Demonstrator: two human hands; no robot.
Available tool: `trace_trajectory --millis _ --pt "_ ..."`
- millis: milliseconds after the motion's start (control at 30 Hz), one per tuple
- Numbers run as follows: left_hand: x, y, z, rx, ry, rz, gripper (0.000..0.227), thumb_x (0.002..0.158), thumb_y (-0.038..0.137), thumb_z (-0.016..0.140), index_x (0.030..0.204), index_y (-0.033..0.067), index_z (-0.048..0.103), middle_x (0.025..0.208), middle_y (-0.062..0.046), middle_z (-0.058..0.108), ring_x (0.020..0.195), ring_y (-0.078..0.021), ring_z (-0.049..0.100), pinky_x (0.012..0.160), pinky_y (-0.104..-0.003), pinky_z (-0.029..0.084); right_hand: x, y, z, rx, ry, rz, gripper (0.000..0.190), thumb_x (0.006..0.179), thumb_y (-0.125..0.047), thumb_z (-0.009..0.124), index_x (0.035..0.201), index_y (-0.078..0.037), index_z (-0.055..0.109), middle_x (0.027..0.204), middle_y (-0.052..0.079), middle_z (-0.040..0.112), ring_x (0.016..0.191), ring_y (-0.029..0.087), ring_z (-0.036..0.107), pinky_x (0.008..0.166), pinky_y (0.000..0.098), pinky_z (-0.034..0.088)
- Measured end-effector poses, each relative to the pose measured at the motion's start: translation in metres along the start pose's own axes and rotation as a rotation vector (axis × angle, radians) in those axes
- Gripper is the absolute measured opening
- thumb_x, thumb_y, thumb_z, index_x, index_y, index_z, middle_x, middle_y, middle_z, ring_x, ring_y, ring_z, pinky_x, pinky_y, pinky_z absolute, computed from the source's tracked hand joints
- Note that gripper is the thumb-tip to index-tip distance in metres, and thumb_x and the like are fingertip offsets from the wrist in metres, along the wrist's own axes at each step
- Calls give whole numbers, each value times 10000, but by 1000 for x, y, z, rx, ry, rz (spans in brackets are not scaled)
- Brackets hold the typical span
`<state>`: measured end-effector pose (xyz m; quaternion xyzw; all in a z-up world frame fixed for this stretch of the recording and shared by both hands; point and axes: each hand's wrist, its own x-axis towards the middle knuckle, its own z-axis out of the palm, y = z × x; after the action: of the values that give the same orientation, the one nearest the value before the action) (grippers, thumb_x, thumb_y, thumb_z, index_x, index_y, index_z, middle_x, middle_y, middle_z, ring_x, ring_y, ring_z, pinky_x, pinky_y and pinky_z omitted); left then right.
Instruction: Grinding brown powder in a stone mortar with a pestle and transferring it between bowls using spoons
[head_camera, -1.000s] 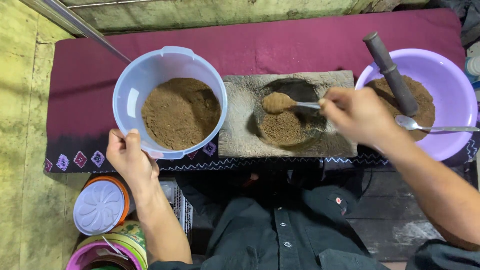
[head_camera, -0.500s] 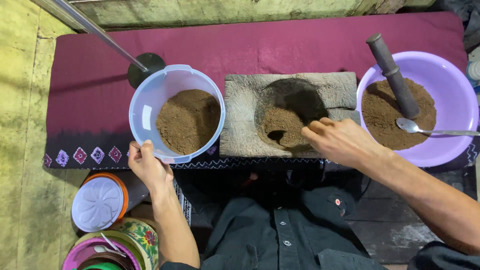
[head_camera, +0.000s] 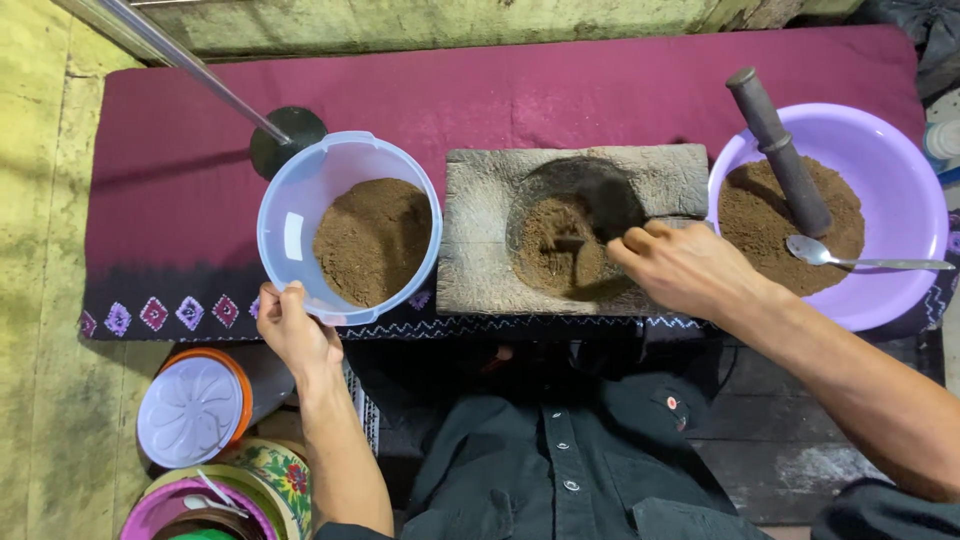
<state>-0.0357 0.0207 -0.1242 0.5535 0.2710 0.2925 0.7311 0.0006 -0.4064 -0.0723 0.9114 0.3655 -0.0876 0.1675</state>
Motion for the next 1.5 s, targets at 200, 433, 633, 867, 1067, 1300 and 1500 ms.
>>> trace_trajectory --millis 200,433,633,867,1067,1300,1500 --pt "31 -26 -29 56 11 -60 230 883 69 562 727 159 419 689 55 386 620 -72 405 546 -255 343 -27 15 -20 -14 109 -70 119 900 -217 580 994 -194 512 892 -16 591 836 198 661 526 382 582" --pt "31 -15 -30 68 -30 -122 257 919 99 575 750 181 400 691 53 430 624 -64 439 531 -256 361 -5 10 -3 43 92 -44 163 936 -209 558 1090 -161 534 881 22 607 804 232 682 496 421 581" --pt "36 -24 -36 79 -85 -65 216 930 94 588 788 172 445 720 51 458 672 -65 445 610 -244 371 -18 14 -12 -74 326 92 146 1036 -304 575 954 -193 528 755 -17 534 705 189 642 430 361 479" --pt "-5 59 -8 876 -47 521 342 1017 262 726 1136 37 496 917 -118 557 707 -263 536 709 -403 466 -13 9 -71 -80 422 146 222 1100 -324 567 917 -199 565 772 -34 660 668 150 711 434 322 513" --pt "-20 88 39 676 -356 944 68 936 49 698 1001 56 676 930 -85 658 802 -265 616 726 -355 531 84 -54 -116 202 440 41 141 981 -196 554 863 -199 631 682 -31 614 643 178 661 456 332 546" --pt "-14 90 94 876 -1003 645 642 684 -211 511 1317 -105 524 1160 -327 603 1129 -560 585 1017 -627 463 198 -82 -101 652 361 -16 114 860 -197 546 887 -136 639 707 97 696 721 400 752 567 548 587" --pt "20 46 84 878 -968 532 209 964 81 556 911 53 756 913 -157 764 899 -367 718 838 -500 518 194 -83 -99 965 354 71 229 875 -340 677 992 -156 608 894 129 736 860 470 728 696 607 572"
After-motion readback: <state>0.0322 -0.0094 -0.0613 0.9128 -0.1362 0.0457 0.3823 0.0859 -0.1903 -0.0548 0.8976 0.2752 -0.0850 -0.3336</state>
